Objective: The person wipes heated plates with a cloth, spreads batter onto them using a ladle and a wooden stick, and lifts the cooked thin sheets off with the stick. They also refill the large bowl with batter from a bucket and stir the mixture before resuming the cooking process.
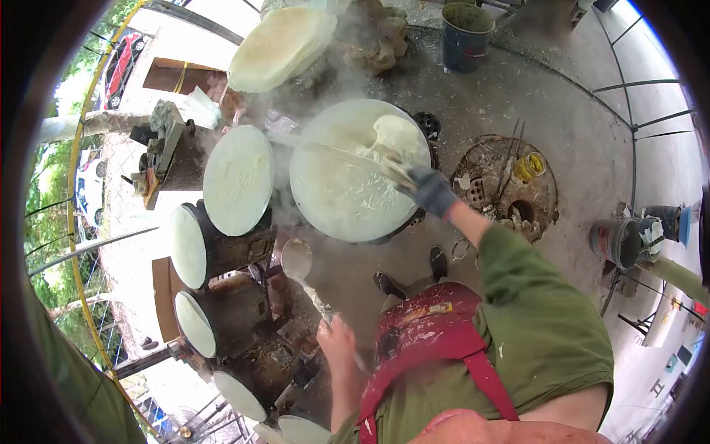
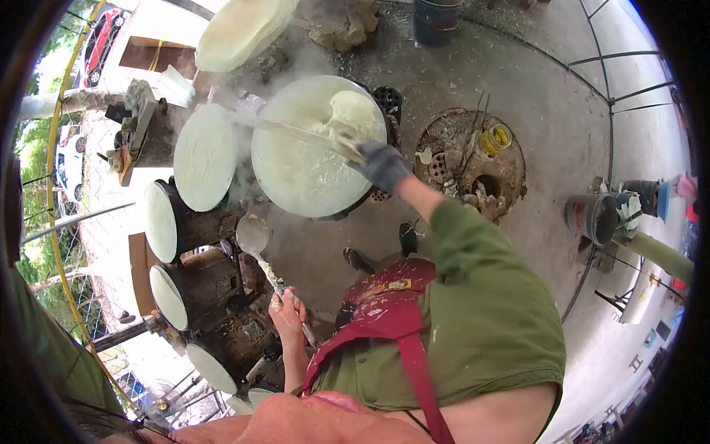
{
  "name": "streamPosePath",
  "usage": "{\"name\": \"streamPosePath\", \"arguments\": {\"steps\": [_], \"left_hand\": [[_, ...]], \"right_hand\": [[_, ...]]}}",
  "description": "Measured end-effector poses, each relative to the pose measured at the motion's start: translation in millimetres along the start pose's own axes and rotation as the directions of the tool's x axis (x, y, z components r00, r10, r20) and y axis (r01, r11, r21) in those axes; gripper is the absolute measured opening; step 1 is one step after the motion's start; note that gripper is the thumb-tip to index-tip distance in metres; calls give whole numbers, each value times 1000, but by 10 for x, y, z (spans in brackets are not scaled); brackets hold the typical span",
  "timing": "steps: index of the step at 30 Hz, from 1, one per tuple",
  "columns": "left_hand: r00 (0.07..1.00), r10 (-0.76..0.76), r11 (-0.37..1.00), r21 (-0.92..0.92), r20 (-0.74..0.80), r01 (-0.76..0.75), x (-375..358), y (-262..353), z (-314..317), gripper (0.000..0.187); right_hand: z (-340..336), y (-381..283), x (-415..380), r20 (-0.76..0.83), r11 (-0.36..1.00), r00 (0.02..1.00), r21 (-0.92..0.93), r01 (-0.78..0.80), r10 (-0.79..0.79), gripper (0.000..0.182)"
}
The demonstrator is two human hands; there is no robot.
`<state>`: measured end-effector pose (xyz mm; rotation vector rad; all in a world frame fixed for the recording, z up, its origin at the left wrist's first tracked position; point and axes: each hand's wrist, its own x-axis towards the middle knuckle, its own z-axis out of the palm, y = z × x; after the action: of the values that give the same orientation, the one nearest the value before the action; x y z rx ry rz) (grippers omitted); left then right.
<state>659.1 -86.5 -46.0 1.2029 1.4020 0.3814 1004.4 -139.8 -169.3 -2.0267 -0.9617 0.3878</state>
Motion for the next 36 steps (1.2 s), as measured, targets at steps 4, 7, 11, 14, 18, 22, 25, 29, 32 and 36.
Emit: {"name": "streamPosePath", "arguments": {"steps": [4, 7, 11, 14, 18, 22, 25, 29, 32, 36], "left_hand": [[998, 49, 999, 11, 34, -49, 24, 136, 84, 20], [989, 89, 996, 1, 117, -90, 243, 225, 220, 20], [933, 203, 977, 10, 299, -215, 913, 518, 547, 19], [876, 245, 958, 36, 415, -285, 1549, 746, 1002, 18], [788, 206, 954, 59, 580, -293, 2173, 948, 1589, 16], [760, -35, 994, 99, 649, -39, 2204, 837, 1703, 13], [699, -198, 965, 11, 687, 262, 1985, 647, 1520, 9], [764, -198, 883, -227, 614, 411, 1705, 557, 1341, 12], [708, -224, 785, -307, 670, 538, 1619, 429, 1364, 7], [588, -96, 494, -475, 803, 729, 1555, 224, 1346, 6]], "right_hand": [[5, 786, -898, 32, 738, 861, 500, -453, 507, 34], [-102, 883, -1063, 466, 366, 549, 429, -826, 694, 33], [-339, 759, -864, 323, 469, 781, 655, -593, 535, 30], [-297, 937, -660, 409, 597, 603, 159, -786, 685, 32], [-156, 1034, -1036, 232, 953, 925, -74, -293, 302, 30], [246, 612, -1545, 138, 475, 679, 614, -631, 721, 22], [671, -159, -1445, 291, 237, 607, 732, -639, 740, 15], [675, -235, -1270, 305, 222, 614, 743, -632, 728, 17], [843, -134, -1406, 340, 120, 624, 809, -576, 704, 17], [1015, -211, -1428, 366, 282, 706, 731, -621, 606, 22]]}}
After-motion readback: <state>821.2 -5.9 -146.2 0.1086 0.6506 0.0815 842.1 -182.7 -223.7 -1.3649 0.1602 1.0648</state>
